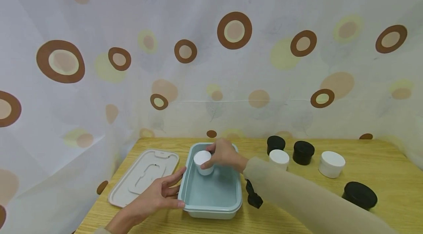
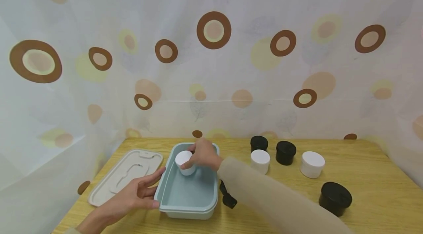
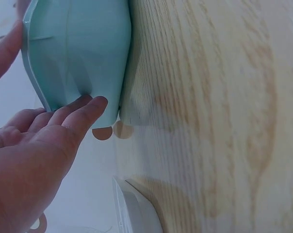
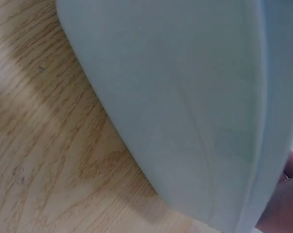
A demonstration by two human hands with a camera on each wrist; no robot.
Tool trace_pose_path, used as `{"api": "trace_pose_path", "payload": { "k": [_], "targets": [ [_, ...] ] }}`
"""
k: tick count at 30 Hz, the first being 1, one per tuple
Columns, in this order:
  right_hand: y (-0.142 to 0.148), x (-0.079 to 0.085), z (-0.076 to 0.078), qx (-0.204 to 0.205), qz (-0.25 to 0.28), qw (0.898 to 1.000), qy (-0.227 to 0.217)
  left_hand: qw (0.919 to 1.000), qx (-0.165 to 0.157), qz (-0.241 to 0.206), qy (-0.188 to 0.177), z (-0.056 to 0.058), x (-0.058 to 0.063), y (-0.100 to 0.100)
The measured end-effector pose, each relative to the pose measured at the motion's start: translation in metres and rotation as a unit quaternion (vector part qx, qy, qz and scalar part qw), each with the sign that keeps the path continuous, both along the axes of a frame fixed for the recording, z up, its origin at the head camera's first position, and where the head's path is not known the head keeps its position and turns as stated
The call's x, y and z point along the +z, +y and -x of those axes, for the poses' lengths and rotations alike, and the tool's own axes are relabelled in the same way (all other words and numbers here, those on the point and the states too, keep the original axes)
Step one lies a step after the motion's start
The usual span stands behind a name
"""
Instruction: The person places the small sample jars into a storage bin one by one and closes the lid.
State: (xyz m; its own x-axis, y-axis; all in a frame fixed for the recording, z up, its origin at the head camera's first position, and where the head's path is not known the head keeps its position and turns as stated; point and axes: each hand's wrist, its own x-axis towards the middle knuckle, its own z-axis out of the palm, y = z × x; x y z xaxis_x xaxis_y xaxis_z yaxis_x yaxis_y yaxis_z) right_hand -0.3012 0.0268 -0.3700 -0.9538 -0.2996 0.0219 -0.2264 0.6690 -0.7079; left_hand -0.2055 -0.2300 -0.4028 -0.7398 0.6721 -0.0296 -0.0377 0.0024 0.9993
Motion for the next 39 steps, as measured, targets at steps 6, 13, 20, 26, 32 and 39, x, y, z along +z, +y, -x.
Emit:
{"api": "trace_pose_path", "payload": {
  "k": [6, 13, 20, 26, 32, 39],
  "targets": [
    [-0.003, -0.003, -0.002, 0.004, -0.011, 1.0, 0.006, 1.0, -0.002, 0.001, -0.002, -0.001, 0.001, 0.001],
    [-0.001, -0.001, -0.002, -0.002, -0.02, 1.0, -0.008, 1.0, -0.001, 0.005, -0.002, -0.001, 0.002, 0.001],
    [0.02, 0.021, -0.005, 0.007, 0.007, 1.0, 0.003, 1.0, 0.003, 0.007, 0.001, 0.001, -0.001, 0.0],
    [0.074, 0.055, -0.027, 0.07, 0.017, 0.995, 0.07, 0.9998, 0.015, 0.011, -0.006, 0.001, -0.003, 0.0],
    [0.155, 0.068, -0.063, 0.057, -0.022, 0.987, 0.149, 0.9999, 0.013, 0.008, -0.006, 0.002, -0.003, 0.0],
    [0.256, 0.052, -0.102, -0.041, -0.087, 0.985, 0.14, 0.9998, 0.014, 0.01, -0.006, 0.002, -0.003, -0.001]
  ]
}}
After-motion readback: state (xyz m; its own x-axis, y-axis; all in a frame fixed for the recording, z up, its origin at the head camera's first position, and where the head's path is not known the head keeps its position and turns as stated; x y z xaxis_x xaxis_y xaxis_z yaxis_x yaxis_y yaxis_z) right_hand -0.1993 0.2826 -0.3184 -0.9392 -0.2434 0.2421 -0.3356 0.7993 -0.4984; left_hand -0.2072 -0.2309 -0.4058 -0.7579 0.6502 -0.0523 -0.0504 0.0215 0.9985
